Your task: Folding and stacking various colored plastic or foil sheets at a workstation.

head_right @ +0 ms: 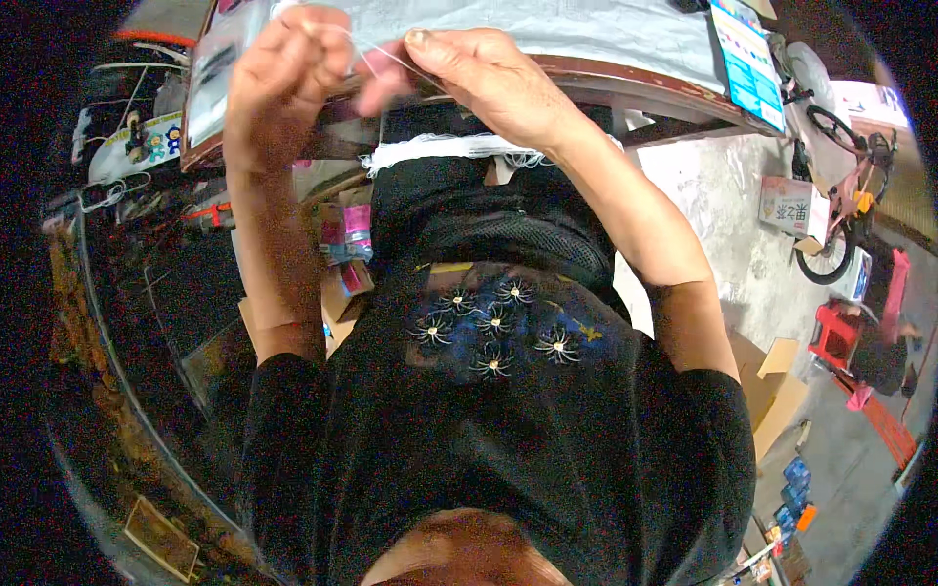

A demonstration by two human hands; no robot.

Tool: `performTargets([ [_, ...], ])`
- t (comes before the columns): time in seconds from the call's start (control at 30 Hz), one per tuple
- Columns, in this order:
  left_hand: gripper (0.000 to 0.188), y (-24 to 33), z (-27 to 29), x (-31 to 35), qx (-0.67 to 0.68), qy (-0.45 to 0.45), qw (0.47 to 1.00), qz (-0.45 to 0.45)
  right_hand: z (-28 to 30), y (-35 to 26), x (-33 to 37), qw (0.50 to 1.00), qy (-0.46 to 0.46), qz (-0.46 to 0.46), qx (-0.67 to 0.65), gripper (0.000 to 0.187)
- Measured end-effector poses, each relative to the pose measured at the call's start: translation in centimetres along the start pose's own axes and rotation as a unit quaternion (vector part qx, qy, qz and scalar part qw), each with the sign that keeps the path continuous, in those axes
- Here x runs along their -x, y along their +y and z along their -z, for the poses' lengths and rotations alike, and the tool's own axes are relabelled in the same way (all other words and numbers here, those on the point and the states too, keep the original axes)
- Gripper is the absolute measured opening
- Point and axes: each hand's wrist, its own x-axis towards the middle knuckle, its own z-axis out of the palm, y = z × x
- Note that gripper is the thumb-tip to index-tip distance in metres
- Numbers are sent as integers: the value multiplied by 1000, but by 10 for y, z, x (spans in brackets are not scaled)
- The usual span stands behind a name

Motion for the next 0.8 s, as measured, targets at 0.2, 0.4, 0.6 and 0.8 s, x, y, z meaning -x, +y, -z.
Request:
performTargets([
  [0.2, 32, -11, -46, -36, 81, 29, 990, -115, 5, -63, -6, 985, -52, -32, 160, 29],
  [0.4, 23, -24, -138, -50, 267, -15, 964, 0, -3, -141, -33, 810, 81, 19, 580, 28],
  [0.6, 39, -76, -116, -20, 5, -164, 986, 9, 5, -154, -73, 879, 87, 69, 463, 27],
  [0.8, 47, -12, -101, -37, -202, -243, 948, -30, 13, -163, -90, 927, 110, 114, 341, 26],
])
